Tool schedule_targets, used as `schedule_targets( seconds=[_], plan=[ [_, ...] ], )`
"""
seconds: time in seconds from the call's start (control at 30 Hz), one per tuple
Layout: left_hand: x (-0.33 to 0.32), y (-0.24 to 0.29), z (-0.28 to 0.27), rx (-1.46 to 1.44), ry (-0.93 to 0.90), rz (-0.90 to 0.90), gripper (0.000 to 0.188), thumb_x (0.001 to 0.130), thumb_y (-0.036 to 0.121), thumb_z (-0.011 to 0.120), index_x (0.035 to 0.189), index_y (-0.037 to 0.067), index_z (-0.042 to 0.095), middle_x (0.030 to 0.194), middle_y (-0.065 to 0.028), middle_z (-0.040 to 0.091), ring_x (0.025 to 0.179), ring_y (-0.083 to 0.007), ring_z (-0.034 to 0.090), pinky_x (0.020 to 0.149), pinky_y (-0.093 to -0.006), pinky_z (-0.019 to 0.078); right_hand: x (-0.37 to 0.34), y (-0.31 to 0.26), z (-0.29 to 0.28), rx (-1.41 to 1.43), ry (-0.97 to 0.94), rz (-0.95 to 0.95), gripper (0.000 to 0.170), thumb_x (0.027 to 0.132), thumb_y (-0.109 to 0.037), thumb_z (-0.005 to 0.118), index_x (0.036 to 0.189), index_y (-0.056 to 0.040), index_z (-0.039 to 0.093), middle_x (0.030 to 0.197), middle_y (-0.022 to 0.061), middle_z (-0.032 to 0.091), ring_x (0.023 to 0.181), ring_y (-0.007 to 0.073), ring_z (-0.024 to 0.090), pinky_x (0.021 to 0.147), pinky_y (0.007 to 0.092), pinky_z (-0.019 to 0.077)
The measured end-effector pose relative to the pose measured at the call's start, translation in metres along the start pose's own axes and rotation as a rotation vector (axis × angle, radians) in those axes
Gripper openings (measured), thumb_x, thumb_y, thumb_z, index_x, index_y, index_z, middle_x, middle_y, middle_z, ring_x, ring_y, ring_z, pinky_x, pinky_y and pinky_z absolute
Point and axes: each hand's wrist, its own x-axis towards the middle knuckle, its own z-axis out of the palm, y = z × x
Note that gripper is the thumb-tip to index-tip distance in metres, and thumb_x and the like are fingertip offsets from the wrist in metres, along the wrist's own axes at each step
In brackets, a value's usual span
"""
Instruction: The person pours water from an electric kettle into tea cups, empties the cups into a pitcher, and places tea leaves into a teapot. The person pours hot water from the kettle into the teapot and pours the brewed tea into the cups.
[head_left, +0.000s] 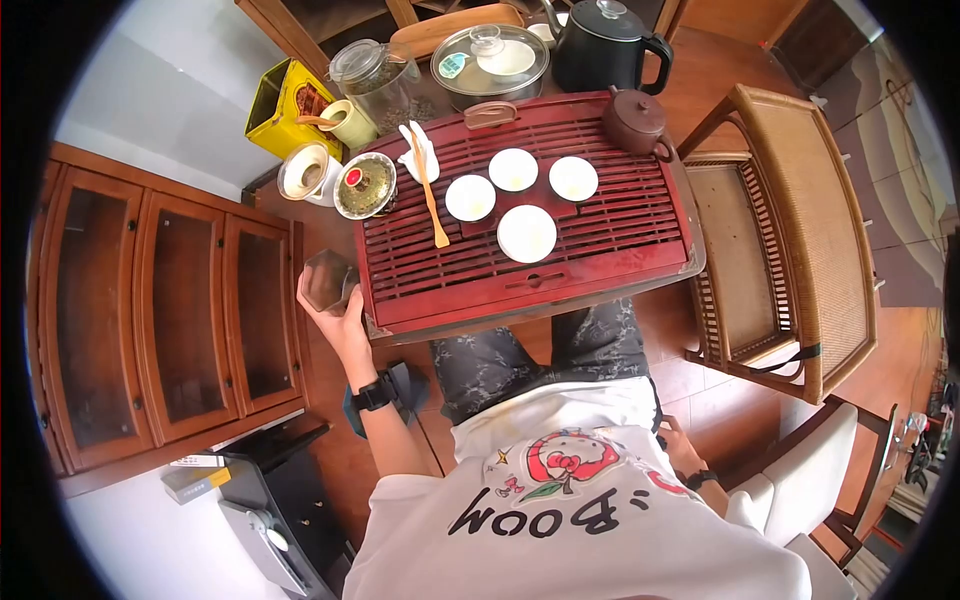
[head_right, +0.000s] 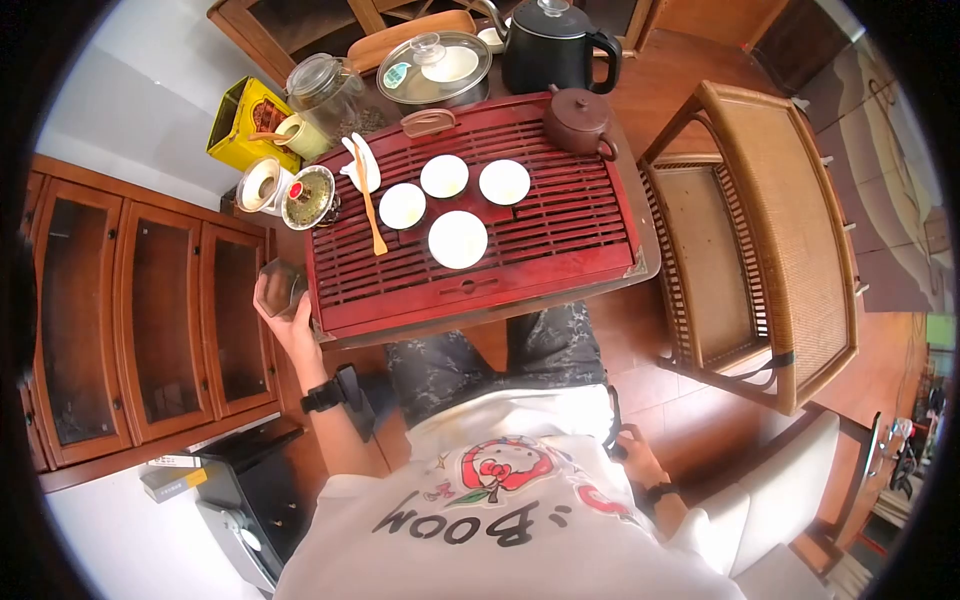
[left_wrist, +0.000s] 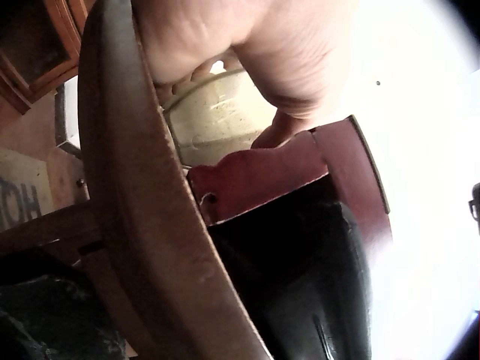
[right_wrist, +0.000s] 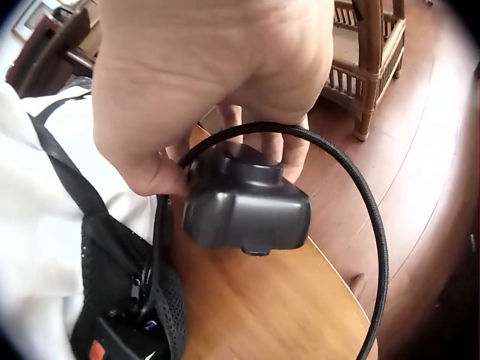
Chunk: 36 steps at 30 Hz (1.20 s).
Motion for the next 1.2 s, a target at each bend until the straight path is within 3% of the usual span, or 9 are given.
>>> schedule_targets(
  seconds=[0.23, 0.33, 0.47, 0.57, 0.63, 0.73, 0.8, 0.97, 1.2],
  plan=[
    [0.000, 0.001, 0.001, -0.009, -0.002, 0.008, 0.085, 0.084, -0.007, 0.077, 0.157, 0.011, 0.037, 0.155, -0.0136, 0.044, 0.145, -0.0292, 0.045, 0.118, -0.0447, 0.0436, -0.007, 0.012, 0.014, -0.035, 0.072, 0.007, 0.037, 0.086, 0.009, 0.071, 0.121, -0.0050, 0.069, 0.128, 0.0188, 0.056, 0.104, 0.0339, 0.068, 0.089, 0.0396, 0.0606],
    [-0.001, 0.001, 0.001, -0.021, -0.003, 0.006, 0.085, 0.085, -0.007, 0.077, 0.156, 0.011, 0.037, 0.156, -0.0143, 0.044, 0.145, -0.0294, 0.045, 0.118, -0.0450, 0.0435, -0.011, 0.014, 0.016, 0.116, 0.009, 0.085, 0.037, 0.095, -0.010, 0.066, 0.131, -0.0009, 0.060, 0.134, 0.0267, 0.052, 0.116, 0.0424, 0.058, 0.097, 0.0444, 0.0511],
    [-0.001, 0.002, 0.002, 0.023, -0.011, 0.023, 0.082, 0.087, -0.003, 0.077, 0.157, 0.012, 0.037, 0.157, -0.0174, 0.045, 0.146, -0.0307, 0.046, 0.119, -0.0459, 0.0437, -0.013, 0.009, 0.016, 0.121, 0.024, 0.071, 0.035, 0.094, -0.004, 0.064, 0.129, -0.0007, 0.061, 0.132, 0.0259, 0.053, 0.112, 0.0404, 0.060, 0.094, 0.0430, 0.0528],
    [-0.001, 0.003, 0.002, 0.028, -0.010, 0.028, 0.082, 0.087, -0.003, 0.077, 0.157, 0.011, 0.037, 0.156, -0.0171, 0.045, 0.146, -0.0306, 0.046, 0.119, -0.0459, 0.0433, -0.006, 0.007, 0.014, -0.003, 0.071, 0.086, 0.031, 0.089, -0.004, 0.069, 0.120, -0.0010, 0.065, 0.125, 0.0235, 0.058, 0.102, 0.0381, 0.064, 0.086, 0.0408, 0.0554],
    [-0.001, 0.003, 0.002, 0.028, -0.007, 0.025, 0.082, 0.087, -0.002, 0.078, 0.157, 0.011, 0.037, 0.156, -0.0169, 0.045, 0.146, -0.0306, 0.046, 0.119, -0.0458, 0.0432, -0.003, 0.004, 0.008, -0.061, 0.200, 0.102, 0.022, 0.082, -0.003, 0.079, 0.101, -0.0002, 0.069, 0.110, 0.0200, 0.064, 0.095, 0.0352, 0.068, 0.080, 0.0419, 0.0583],
    [0.000, 0.003, 0.001, 0.031, -0.008, 0.014, 0.086, 0.085, -0.007, 0.077, 0.157, 0.012, 0.035, 0.156, -0.0141, 0.043, 0.144, -0.0299, 0.046, 0.119, -0.0458, 0.0439, 0.006, -0.023, -0.029, -0.137, 0.295, 0.209, 0.017, 0.081, -0.005, 0.079, 0.093, 0.0001, 0.069, 0.098, 0.0199, 0.067, 0.091, 0.0364, 0.068, 0.077, 0.0422, 0.0570],
    [-0.002, 0.008, 0.003, 0.043, -0.005, 0.030, 0.089, 0.085, -0.008, 0.076, 0.159, 0.013, 0.031, 0.156, -0.0149, 0.043, 0.143, -0.0300, 0.046, 0.118, -0.0458, 0.0438, 0.021, 0.000, -0.058, -0.095, 0.334, 0.089, 0.015, 0.082, -0.006, 0.077, 0.093, 0.0002, 0.069, 0.088, 0.0178, 0.070, 0.084, 0.0322, 0.069, 0.076, 0.0412, 0.0558],
    [-0.013, 0.017, 0.003, -0.025, -0.007, -0.025, 0.097, 0.085, -0.008, 0.076, 0.163, 0.015, 0.022, 0.159, -0.0194, 0.039, 0.146, -0.0324, 0.044, 0.121, -0.0474, 0.0399, 0.053, -0.076, -0.127, 0.123, 0.190, 0.126, 0.017, 0.086, -0.010, 0.074, 0.098, -0.0018, 0.065, 0.089, 0.0093, 0.067, 0.085, 0.0219, 0.063, 0.078, 0.0352, 0.0507],
    [-0.061, 0.048, -0.015, 0.288, 0.132, 0.072, 0.092, 0.087, 0.002, 0.072, 0.164, 0.010, 0.020, 0.162, -0.0215, 0.036, 0.151, -0.0367, 0.039, 0.127, -0.0516, 0.0262, 0.111, -0.164, -0.105, 0.081, -0.063, -0.150, 0.015, 0.091, -0.013, 0.067, 0.098, -0.0002, 0.061, 0.089, 0.0147, 0.063, 0.087, 0.0268, 0.063, 0.079, 0.0380, 0.0485]
  ],
)
